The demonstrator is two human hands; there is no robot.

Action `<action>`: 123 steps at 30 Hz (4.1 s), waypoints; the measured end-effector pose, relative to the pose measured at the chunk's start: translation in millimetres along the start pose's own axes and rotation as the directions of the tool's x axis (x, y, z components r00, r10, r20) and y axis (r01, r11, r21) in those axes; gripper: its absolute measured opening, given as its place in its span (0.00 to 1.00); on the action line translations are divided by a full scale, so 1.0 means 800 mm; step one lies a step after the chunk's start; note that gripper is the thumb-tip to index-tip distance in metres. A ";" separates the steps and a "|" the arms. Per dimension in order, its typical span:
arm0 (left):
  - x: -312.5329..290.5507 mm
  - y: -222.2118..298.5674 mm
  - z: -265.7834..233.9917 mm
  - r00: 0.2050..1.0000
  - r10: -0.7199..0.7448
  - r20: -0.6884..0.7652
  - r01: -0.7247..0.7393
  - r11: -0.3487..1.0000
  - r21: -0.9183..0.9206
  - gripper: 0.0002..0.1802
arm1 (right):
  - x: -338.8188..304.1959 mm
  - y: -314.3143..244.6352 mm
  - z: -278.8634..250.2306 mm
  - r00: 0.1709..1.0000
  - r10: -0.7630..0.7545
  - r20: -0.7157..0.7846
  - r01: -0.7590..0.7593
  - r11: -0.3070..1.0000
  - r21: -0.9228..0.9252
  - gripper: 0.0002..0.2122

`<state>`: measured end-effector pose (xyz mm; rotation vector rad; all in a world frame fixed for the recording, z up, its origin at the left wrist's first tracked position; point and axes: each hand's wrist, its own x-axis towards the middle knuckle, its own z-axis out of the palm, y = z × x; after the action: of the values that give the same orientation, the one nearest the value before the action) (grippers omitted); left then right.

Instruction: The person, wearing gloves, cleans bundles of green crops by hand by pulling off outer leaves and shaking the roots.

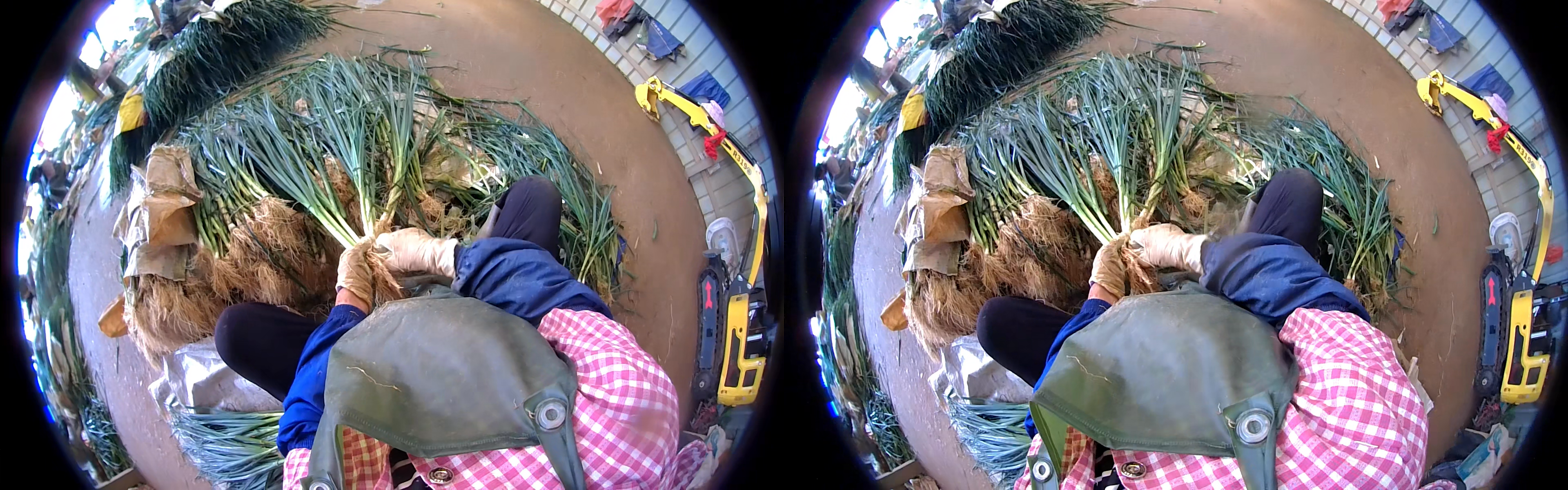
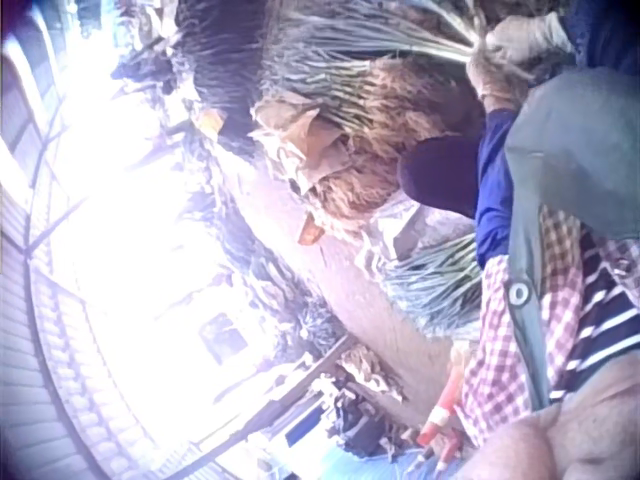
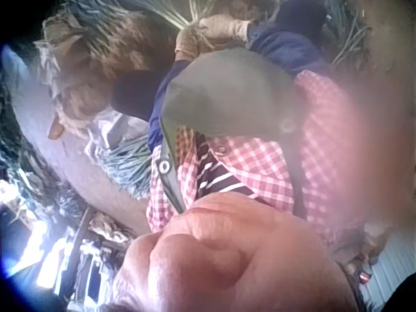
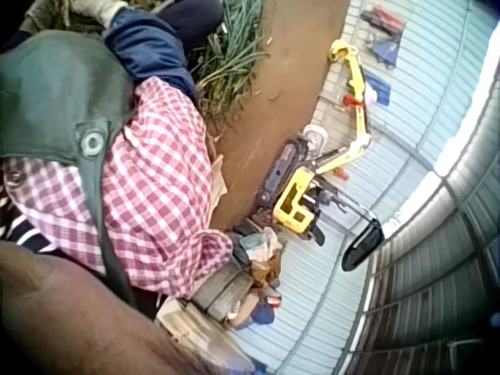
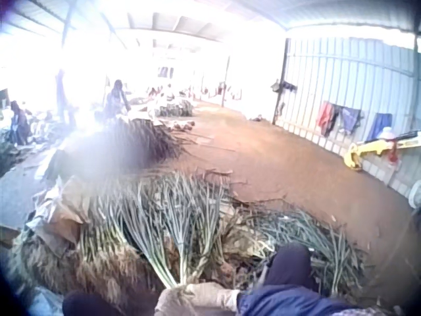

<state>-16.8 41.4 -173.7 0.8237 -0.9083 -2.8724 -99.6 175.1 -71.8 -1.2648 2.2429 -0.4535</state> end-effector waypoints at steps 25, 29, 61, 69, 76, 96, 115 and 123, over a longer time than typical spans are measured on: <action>-0.022 0.023 0.058 0.992 -0.120 -0.041 0.111 0.978 -0.179 0.13 | 0.058 0.044 0.003 0.992 0.119 -0.048 0.069 -0.175 0.982 0.08; -0.038 0.034 0.065 0.990 -0.139 0.032 0.142 0.983 -0.118 0.13 | 0.043 0.038 -0.010 0.997 -0.075 -0.019 -0.008 -0.344 0.939 0.07; -0.029 0.039 0.043 0.929 0.005 0.370 0.226 0.783 -0.579 0.16 | 0.167 0.033 -0.003 0.897 0.376 0.233 -0.278 0.071 0.958 0.14; -0.023 0.027 0.052 0.996 -0.061 0.071 0.082 0.938 -0.336 0.16 | 0.179 0.102 0.000 0.884 0.468 -0.022 -0.244 0.500 0.831 0.15; -0.022 0.030 0.048 0.987 -0.031 0.155 0.095 0.902 -0.420 0.14 | 0.161 0.077 -0.006 0.921 0.383 0.075 0.004 -0.201 0.980 0.14; -0.029 0.049 0.053 0.995 -0.097 0.004 0.092 0.931 -0.354 0.15 | 0.183 0.055 0.001 0.906 0.360 0.224 -0.271 0.086 0.959 0.13; -0.025 0.057 0.062 0.993 0.099 0.069 -0.062 0.910 -0.409 0.12 | 0.078 -0.010 0.004 0.996 0.022 0.085 -0.086 0.039 0.996 0.10; 0.006 0.027 0.014 0.976 0.029 -0.217 -0.085 0.964 -0.252 0.12 | 0.033 -0.026 -0.017 0.955 -0.068 0.290 -0.294 -0.058 0.954 0.11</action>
<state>-29.6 28.5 -156.4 1.0274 -0.5101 -2.7060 -104.3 142.3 -57.5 -0.1794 1.0174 -1.4447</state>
